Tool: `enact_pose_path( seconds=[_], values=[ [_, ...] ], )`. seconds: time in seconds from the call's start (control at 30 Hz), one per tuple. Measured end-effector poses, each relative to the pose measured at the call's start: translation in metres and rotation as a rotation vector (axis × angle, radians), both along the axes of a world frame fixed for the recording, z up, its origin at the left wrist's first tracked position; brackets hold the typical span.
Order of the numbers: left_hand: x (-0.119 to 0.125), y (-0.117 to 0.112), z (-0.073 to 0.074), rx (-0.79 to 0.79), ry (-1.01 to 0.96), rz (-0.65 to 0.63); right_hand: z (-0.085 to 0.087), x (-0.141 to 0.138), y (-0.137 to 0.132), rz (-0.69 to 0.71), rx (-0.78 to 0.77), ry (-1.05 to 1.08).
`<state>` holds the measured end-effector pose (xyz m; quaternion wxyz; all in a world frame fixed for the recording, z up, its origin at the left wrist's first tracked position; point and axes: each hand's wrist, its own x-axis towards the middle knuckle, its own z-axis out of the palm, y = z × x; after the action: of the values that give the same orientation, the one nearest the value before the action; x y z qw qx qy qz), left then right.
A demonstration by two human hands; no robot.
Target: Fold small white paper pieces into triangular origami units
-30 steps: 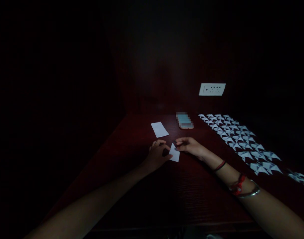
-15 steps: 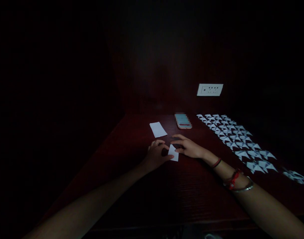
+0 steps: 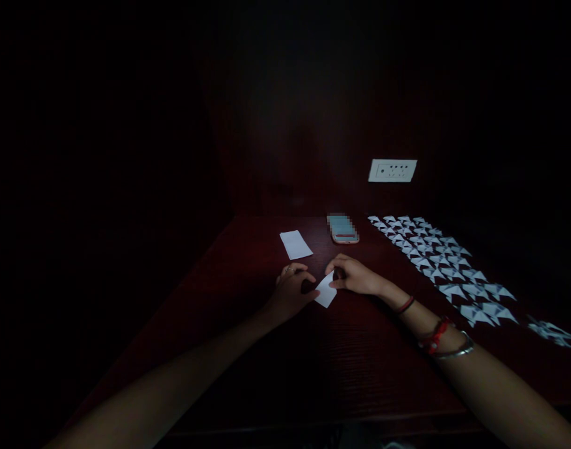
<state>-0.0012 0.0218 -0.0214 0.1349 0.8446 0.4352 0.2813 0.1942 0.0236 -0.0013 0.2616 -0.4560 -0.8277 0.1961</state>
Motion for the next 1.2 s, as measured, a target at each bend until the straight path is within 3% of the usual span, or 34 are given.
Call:
enact_pose_path(
  seconds=[0.2,0.33,0.43,0.6,0.77,0.87,1.07,1.2],
  values=[
    [0.000,-0.001,0.004,0.038,-0.030,-0.020,0.010,-0.005,-0.007,-0.034,0.051,0.046],
    [-0.004,-0.004,0.020,0.244,-0.097,0.002,0.026,-0.007,-0.017,-0.051,0.185,0.123],
    [-0.008,-0.006,0.031,0.371,-0.069,-0.044,0.031,-0.004,-0.019,0.005,0.187,0.165],
    [-0.010,-0.004,0.026,0.232,0.094,-0.345,0.022,0.007,-0.011,0.110,0.080,0.053],
    [-0.015,0.002,0.020,0.161,0.148,-0.393,0.013,0.014,-0.004,0.142,-0.008,-0.037],
    [-0.018,0.003,0.020,0.162,0.214,-0.463,0.006,0.014,0.001,0.069,-0.043,0.042],
    [-0.017,0.003,0.019,0.183,0.261,-0.508,-0.006,0.006,0.007,-0.300,-0.081,0.200],
    [-0.014,0.003,0.016,0.203,0.269,-0.470,-0.005,-0.002,0.001,-0.311,-0.061,0.266]
  ],
)
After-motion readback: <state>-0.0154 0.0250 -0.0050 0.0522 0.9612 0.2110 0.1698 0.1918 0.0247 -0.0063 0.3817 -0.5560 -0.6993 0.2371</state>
